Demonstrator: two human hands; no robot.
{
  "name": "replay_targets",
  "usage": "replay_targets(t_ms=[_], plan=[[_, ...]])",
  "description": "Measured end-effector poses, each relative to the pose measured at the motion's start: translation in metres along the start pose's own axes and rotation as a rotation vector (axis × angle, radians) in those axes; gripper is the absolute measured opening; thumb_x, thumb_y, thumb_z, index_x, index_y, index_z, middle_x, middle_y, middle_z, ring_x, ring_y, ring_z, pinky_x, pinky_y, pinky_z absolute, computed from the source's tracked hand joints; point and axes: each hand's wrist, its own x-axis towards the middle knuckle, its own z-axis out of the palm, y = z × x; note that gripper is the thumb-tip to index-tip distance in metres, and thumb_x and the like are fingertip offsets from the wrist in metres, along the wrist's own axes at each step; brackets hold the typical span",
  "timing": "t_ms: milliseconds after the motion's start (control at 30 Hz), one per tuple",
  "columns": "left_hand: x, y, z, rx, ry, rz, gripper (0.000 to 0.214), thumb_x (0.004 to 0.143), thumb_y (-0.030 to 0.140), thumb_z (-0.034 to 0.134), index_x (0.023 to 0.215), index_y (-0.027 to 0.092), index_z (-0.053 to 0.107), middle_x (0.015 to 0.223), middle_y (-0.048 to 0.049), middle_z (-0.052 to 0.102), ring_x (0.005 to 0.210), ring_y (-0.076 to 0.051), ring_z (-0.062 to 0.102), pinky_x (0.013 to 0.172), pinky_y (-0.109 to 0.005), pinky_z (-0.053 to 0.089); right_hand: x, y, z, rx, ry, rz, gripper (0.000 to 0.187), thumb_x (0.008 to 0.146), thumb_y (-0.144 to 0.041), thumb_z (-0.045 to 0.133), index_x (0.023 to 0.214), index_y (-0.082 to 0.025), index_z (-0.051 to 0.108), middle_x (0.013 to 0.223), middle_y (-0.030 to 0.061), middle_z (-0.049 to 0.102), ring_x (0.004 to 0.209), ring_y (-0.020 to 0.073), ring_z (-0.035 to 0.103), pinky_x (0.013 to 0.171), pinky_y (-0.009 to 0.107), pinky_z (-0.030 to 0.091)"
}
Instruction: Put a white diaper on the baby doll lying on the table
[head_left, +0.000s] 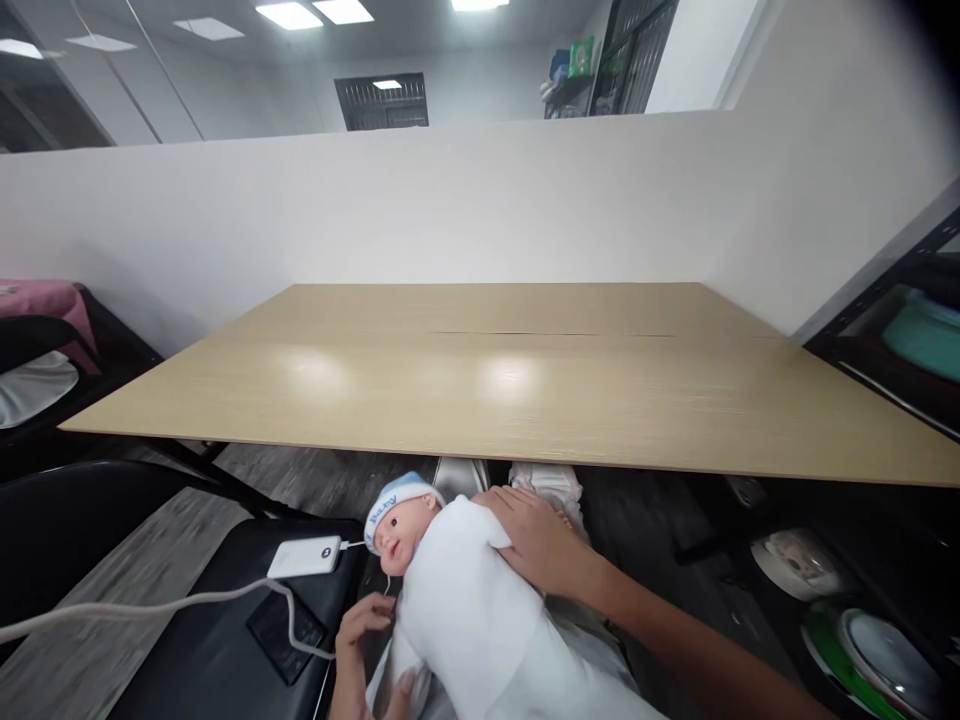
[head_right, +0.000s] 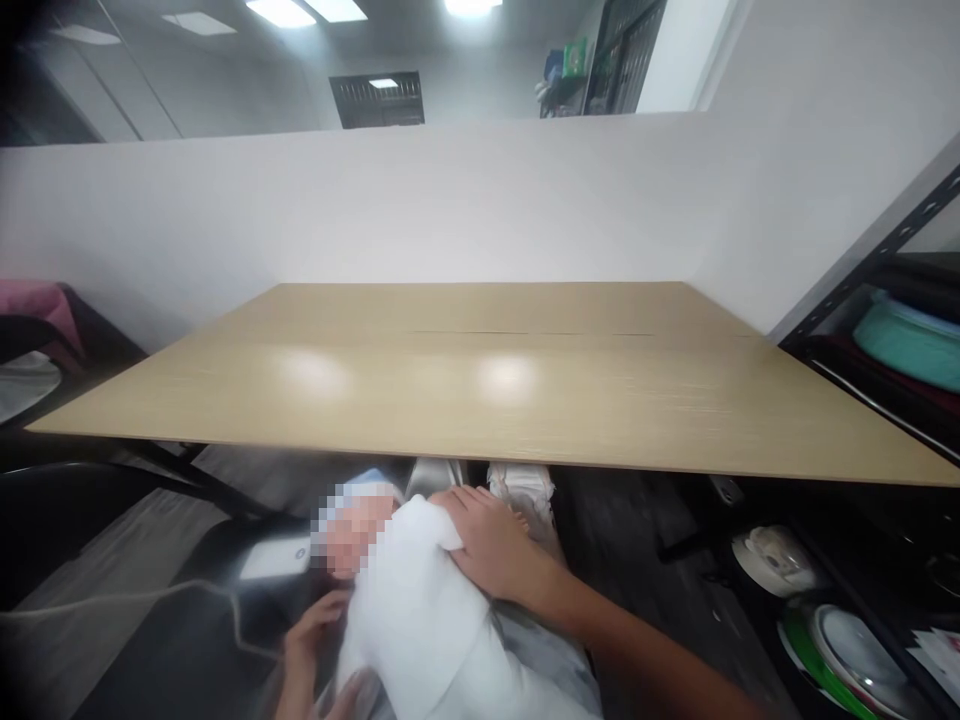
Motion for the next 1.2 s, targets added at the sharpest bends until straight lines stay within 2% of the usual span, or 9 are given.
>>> replay_targets(t_ms=[100,200,367,433,533,667,800,1000,1200], plan=[[-0.007,-0.009,0.000,-0.070,-0.057,-0.218,0.059,0.082,0.055,0.074,0.126,0.026,0.048,0.125,-0.0125,0.063,0.118,-0.034,0.064,0.103,-0.051,0.055,-0.009,-0.012,-0.006,0.113,0.119,0.031,0.057,0.080,-0.007,0.053,0.133,-0.026,0.057,0.126,0.0046,0.067,0.118,0.0229,0.059,0.104,0.036,0.044],[0.014,0.001,0.003,-0.087,-0.140,-0.253,0.072,0.077,0.046,0.081,0.131,0.026,0.038,0.128,-0.0126,0.063,0.119,-0.034,0.065,0.104,-0.054,0.054,-0.023,-0.016,-0.021,0.154,0.231,0.031,0.065,0.073,-0.005,0.050,0.133,-0.027,0.056,0.126,0.0044,0.067,0.117,0.0232,0.060,0.102,0.037,0.046],[0.095,0.057,0.005,0.010,-0.450,-0.139,0.067,0.079,0.021,0.073,0.134,0.026,0.036,0.131,-0.0109,0.064,0.124,-0.030,0.064,0.102,-0.044,0.054,-0.045,0.002,-0.075,-0.065,0.299,0.041,0.055,0.077,-0.010,0.048,0.129,-0.022,0.060,0.123,0.0095,0.069,0.115,0.0285,0.061,0.102,0.043,0.045],[0.134,0.082,0.013,0.071,-0.547,-0.091,0.063,0.079,0.018,0.068,0.133,0.027,0.038,0.125,-0.0076,0.066,0.112,-0.026,0.068,0.093,-0.037,0.055,-0.048,0.016,-0.096,-0.162,0.300,0.122,0.044,0.084,-0.013,0.047,0.125,-0.022,0.062,0.118,0.0097,0.071,0.110,0.0284,0.063,0.097,0.041,0.046],[0.188,0.102,0.035,0.154,-0.666,-0.005,0.069,0.076,0.021,0.073,0.135,0.027,0.037,0.123,-0.0064,0.067,0.105,-0.026,0.069,0.092,-0.037,0.053,-0.046,0.040,-0.116,-0.231,0.292,0.234,0.029,0.091,-0.018,0.048,0.115,-0.022,0.065,0.110,0.0090,0.073,0.102,0.0269,0.066,0.086,0.035,0.047],[0.243,0.097,0.071,0.160,-0.781,0.019,0.078,0.076,0.032,0.076,0.141,0.026,0.032,0.117,-0.0072,0.068,0.093,-0.025,0.069,0.087,-0.038,0.053,-0.037,0.074,-0.122,-0.273,0.263,0.345,0.016,0.094,-0.025,0.052,0.102,-0.022,0.065,0.101,0.0082,0.074,0.092,0.0248,0.067,0.073,0.031,0.045],[0.273,0.086,0.091,0.234,-0.851,0.086,0.083,0.076,0.037,0.077,0.144,0.024,0.032,0.123,-0.0115,0.067,0.102,-0.029,0.069,0.090,-0.040,0.052,-0.039,0.105,-0.117,-0.249,0.290,0.390,0.019,0.095,-0.034,0.055,0.106,-0.022,0.066,0.104,0.0082,0.074,0.095,0.0261,0.068,0.076,0.032,0.047],[0.281,0.075,0.081,0.412,-0.876,0.159,0.080,0.079,0.030,0.071,0.148,0.026,0.030,0.129,-0.0118,0.067,0.102,-0.030,0.071,0.084,-0.037,0.052,-0.068,0.142,-0.101,-0.192,0.409,0.369,0.040,0.097,-0.051,0.059,0.127,-0.026,0.064,0.125,0.0092,0.072,0.113,0.0320,0.067,0.096,0.044,0.052],[0.293,0.056,0.073,0.558,-0.805,0.159,0.065,0.077,0.029,0.073,0.136,0.029,0.046,0.125,-0.0079,0.072,0.104,-0.031,0.071,0.087,-0.039,0.052,-0.074,0.170,-0.093,-0.167,0.440,0.449,0.036,0.096,-0.051,0.060,0.126,-0.031,0.064,0.119,0.0075,0.074,0.106,0.0313,0.071,0.086,0.043,0.059]])
